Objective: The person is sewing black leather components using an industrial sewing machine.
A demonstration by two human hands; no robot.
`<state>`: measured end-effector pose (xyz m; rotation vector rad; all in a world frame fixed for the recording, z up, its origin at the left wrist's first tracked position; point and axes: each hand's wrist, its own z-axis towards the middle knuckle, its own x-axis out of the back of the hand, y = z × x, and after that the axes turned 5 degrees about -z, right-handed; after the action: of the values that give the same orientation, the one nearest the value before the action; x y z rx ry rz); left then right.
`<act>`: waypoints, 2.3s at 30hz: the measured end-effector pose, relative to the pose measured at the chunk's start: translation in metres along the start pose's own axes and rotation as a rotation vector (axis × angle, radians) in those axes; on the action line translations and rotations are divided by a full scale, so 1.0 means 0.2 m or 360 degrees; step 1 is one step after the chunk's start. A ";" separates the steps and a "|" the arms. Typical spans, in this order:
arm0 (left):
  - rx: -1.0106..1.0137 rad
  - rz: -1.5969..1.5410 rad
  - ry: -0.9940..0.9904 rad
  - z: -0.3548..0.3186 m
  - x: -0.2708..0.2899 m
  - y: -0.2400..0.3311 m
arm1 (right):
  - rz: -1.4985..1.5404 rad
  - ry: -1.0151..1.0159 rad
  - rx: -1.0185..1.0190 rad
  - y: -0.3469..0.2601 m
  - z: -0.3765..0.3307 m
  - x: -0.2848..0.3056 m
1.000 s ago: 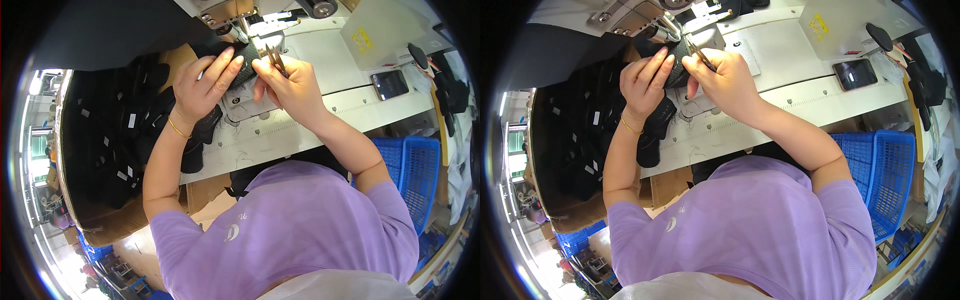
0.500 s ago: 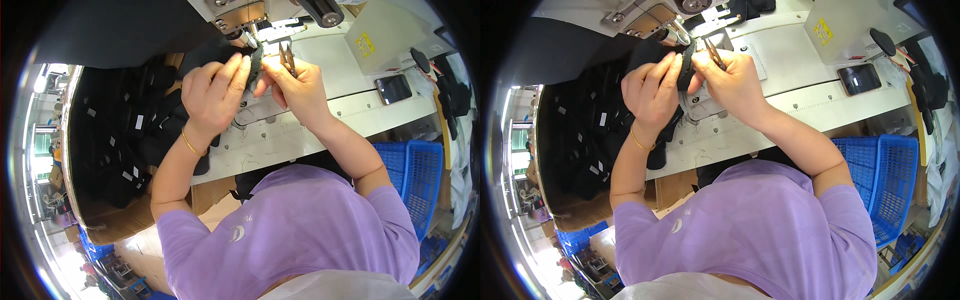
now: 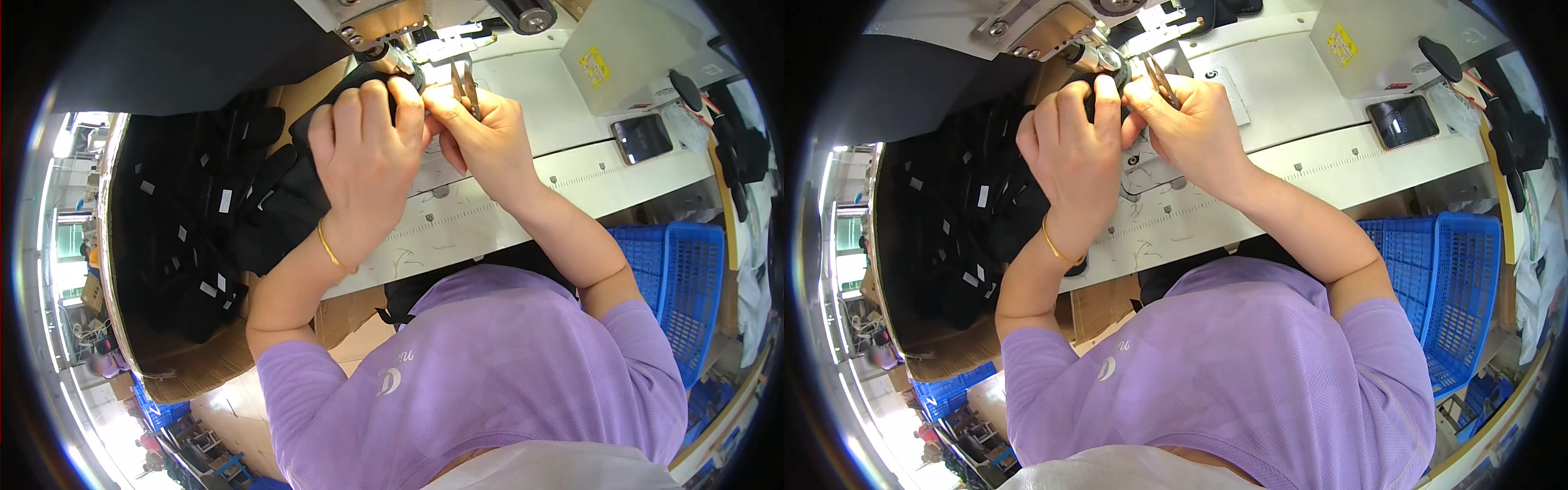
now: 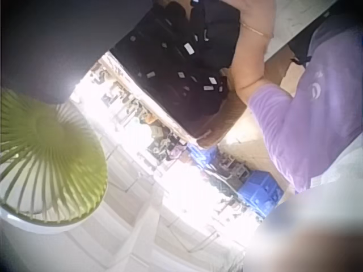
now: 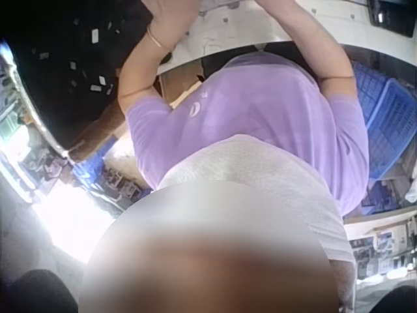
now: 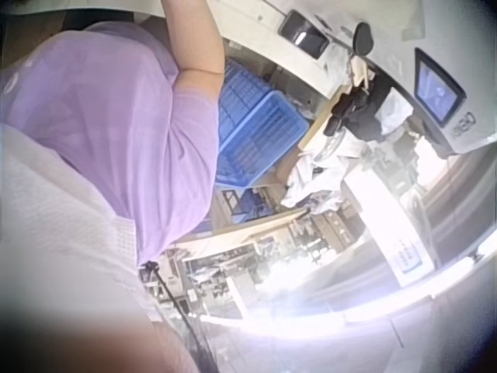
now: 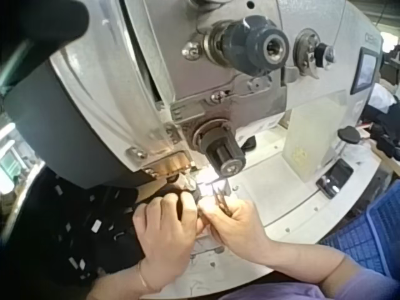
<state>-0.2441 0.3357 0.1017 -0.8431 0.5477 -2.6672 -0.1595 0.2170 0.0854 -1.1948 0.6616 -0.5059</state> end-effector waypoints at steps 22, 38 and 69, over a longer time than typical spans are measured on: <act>-0.0011 -0.0477 0.0054 0.04 0.00 0.05 | 0.0198 0.0001 -0.0126 0.01 0.01 0.03; 0.0011 -0.0447 0.0188 -0.01 -0.08 0.01 | 0.0177 -0.0145 -0.0098 0.04 0.01 0.07; 0.1843 -0.3048 -0.1724 -0.15 0.00 -0.19 | -0.1342 -0.0476 0.0815 0.22 -0.14 0.23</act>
<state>-0.2679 0.3771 0.0948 -2.4351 -2.7433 -1.6217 -0.1455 0.1803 0.0282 -0.9838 -0.2643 -1.0953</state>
